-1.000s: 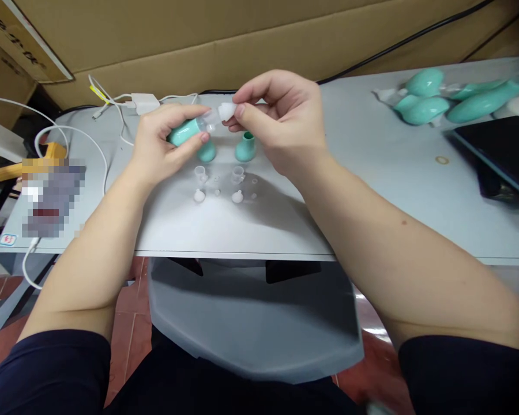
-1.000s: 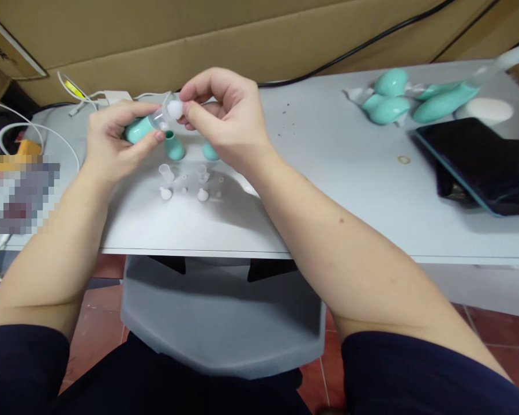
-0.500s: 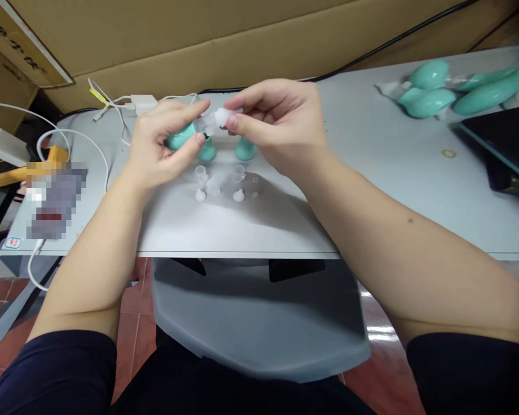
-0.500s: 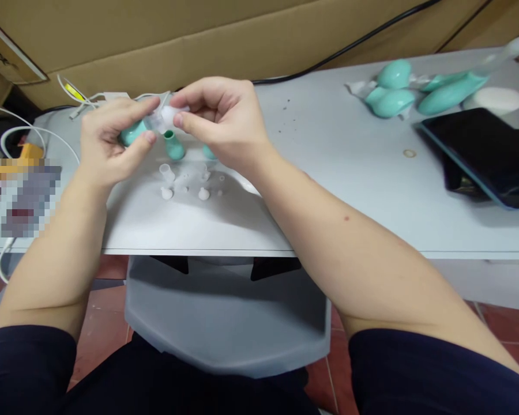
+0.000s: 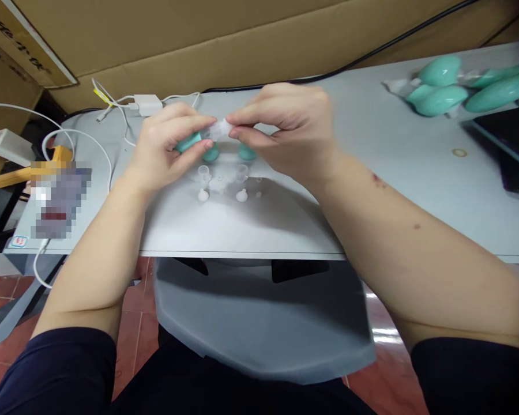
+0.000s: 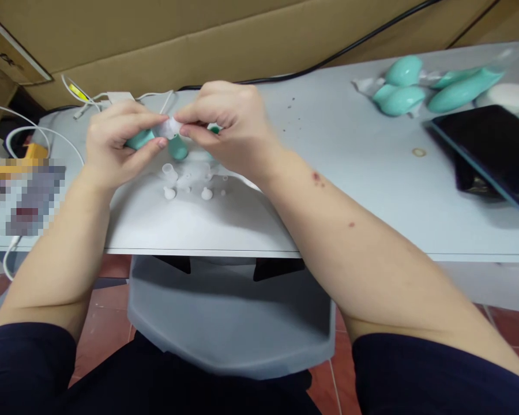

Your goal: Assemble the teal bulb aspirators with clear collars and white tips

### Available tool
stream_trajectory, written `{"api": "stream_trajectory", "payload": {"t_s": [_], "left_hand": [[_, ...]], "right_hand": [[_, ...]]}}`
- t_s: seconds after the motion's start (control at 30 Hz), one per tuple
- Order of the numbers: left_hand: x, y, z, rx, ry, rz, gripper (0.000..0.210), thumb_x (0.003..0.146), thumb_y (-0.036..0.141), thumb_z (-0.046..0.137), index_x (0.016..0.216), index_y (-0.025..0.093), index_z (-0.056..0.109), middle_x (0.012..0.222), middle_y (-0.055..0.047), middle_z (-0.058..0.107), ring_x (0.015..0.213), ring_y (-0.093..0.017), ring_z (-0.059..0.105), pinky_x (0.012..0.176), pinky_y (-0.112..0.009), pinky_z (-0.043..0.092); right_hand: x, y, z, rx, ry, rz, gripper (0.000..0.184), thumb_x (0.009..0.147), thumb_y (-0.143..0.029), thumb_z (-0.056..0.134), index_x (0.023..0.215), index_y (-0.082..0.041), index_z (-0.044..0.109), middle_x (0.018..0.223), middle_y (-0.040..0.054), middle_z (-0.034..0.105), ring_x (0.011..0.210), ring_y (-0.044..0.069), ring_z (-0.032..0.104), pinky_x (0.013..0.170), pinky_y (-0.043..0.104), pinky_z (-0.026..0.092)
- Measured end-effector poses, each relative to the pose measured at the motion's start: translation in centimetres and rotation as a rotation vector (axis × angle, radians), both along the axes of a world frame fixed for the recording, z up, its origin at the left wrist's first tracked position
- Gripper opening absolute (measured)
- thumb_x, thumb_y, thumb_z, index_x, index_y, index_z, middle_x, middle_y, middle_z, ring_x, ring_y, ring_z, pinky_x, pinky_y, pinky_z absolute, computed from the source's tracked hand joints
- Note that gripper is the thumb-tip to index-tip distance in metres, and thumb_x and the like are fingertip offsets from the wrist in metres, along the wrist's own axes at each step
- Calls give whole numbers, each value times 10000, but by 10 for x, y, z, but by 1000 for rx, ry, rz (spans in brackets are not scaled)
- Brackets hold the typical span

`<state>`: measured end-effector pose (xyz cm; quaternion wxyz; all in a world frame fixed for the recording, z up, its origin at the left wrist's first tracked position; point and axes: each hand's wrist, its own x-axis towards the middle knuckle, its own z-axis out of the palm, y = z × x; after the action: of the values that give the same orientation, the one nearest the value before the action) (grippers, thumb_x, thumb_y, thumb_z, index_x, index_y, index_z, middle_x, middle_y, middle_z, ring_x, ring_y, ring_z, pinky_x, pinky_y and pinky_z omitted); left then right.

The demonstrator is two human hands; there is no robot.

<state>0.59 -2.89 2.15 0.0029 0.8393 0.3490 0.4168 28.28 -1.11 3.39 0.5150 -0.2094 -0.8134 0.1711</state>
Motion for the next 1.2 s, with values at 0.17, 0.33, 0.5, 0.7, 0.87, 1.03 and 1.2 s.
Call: {"api": "stream_trajectory", "payload": {"t_s": [0.17, 0.33, 0.5, 0.7, 0.87, 1.03, 1.2], "left_hand": [[3, -3, 5, 30, -19, -4, 606, 1060, 858, 642, 1258, 328, 858, 1026, -96, 786, 965, -312, 795, 962, -528, 694], [3, 3, 2, 41, -18, 44, 750, 1031, 976, 532, 1190, 313, 844, 920, -81, 732, 922, -306, 789, 936, -533, 697], [1, 3, 3, 34, -3, 43, 701, 1044, 940, 572, 1197, 313, 845, 920, -81, 728, 941, -312, 785, 948, -535, 696], [2, 3, 0, 7, -24, 7, 646, 1046, 895, 636, 1244, 318, 849, 974, -86, 734, 986, -326, 794, 990, -560, 690], [3, -3, 5, 1, 9, 37, 631, 1035, 892, 645, 1186, 320, 864, 956, -88, 749, 947, -323, 788, 921, -537, 705], [4, -7, 9, -41, 20, 19, 619, 1054, 869, 642, 1184, 304, 860, 955, -92, 746, 970, -330, 791, 948, -549, 707], [10, -13, 14, -76, 25, 22, 697, 1053, 907, 606, 1172, 262, 842, 951, -78, 737, 952, -295, 778, 944, -486, 693]], "right_hand": [[5, 0, 3, 63, -67, 76, 247, 1108, -228, 792, 1190, -416, 930, 1150, -20, 868, 1079, 179, 774, 1031, 327, 601], [-2, -9, 9, -149, 98, 86, 269, 983, -127, 859, 1034, -381, 931, 1070, -22, 861, 995, 186, 786, 939, 332, 623], [-14, -9, 2, -489, 175, 95, 154, 913, -201, 952, 995, -328, 921, 1037, 30, 886, 959, 232, 821, 831, 361, 654], [-17, -7, -2, -426, 299, 210, 53, 864, -302, 941, 892, -343, 922, 946, 2, 883, 929, 223, 825, 819, 367, 637], [-9, -10, 5, -415, 86, 48, 139, 909, -204, 952, 878, -328, 897, 980, 40, 869, 900, 224, 776, 829, 379, 618], [-4, -9, 7, -223, 13, 116, 274, 959, -57, 841, 862, -313, 857, 943, 13, 805, 880, 182, 712, 826, 355, 555], [-11, -7, 9, -257, 38, 84, 289, 865, 45, 901, 801, -226, 822, 867, -15, 771, 784, 160, 680, 738, 312, 572]]}}
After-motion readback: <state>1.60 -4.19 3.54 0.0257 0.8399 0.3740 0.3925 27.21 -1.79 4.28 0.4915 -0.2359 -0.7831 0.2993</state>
